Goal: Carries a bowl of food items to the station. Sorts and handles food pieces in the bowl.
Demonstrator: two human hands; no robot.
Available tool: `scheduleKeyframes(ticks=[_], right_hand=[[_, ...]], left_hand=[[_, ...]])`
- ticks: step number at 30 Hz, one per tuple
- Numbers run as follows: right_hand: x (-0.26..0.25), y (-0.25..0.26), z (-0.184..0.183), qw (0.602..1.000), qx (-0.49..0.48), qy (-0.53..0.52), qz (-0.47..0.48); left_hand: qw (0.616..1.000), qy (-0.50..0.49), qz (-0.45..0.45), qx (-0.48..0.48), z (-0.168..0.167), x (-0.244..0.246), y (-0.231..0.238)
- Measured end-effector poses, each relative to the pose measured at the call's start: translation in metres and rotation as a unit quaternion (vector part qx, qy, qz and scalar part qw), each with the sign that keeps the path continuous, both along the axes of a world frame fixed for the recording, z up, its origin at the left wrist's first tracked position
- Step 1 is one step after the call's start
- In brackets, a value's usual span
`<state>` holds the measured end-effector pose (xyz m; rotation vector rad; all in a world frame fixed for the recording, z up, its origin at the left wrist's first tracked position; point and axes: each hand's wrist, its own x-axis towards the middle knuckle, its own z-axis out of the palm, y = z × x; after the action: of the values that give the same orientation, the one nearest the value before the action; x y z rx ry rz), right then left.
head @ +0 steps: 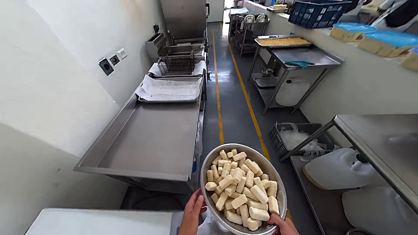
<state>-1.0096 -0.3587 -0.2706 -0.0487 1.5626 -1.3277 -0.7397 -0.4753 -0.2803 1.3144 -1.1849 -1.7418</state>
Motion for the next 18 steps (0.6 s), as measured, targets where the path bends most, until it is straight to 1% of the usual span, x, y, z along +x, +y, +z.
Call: scheduleKeyframes(ticks=[2, 3, 7, 9, 11, 14, 18], right_hand=[[0.009, -0.048, 0.0, 0.999, -0.001, 0.019, 0.04], [0.012, -0.074, -0.002, 0.998, -0.006, 0.025, 0.061], [0.027, -0.151, -0.014, 0.992, 0.001, 0.035, 0.118], [0.029, -0.192, -0.019, 0.989, 0.003, 0.028, 0.147], [0.031, -0.229, -0.023, 0.984, 0.008, 0.025, 0.177], [0.03, -0.287, -0.035, 0.973, 0.017, 0.021, 0.229], [0.019, -0.371, -0.048, 0.95, 0.006, 0.036, 0.311]], left_hand=[[0.999, -0.016, 0.027, -0.016, 0.016, 0.009, -0.04], [0.999, -0.028, 0.038, -0.021, 0.017, 0.014, -0.06], [0.992, -0.098, 0.074, -0.008, 0.005, 0.039, -0.114], [0.989, -0.115, 0.088, -0.012, 0.005, 0.048, -0.14], [0.985, -0.125, 0.116, 0.005, 0.005, 0.053, -0.162], [0.975, -0.132, 0.175, 0.029, -0.008, 0.052, -0.192], [0.955, -0.128, 0.26, 0.062, -0.032, 0.039, -0.228]])
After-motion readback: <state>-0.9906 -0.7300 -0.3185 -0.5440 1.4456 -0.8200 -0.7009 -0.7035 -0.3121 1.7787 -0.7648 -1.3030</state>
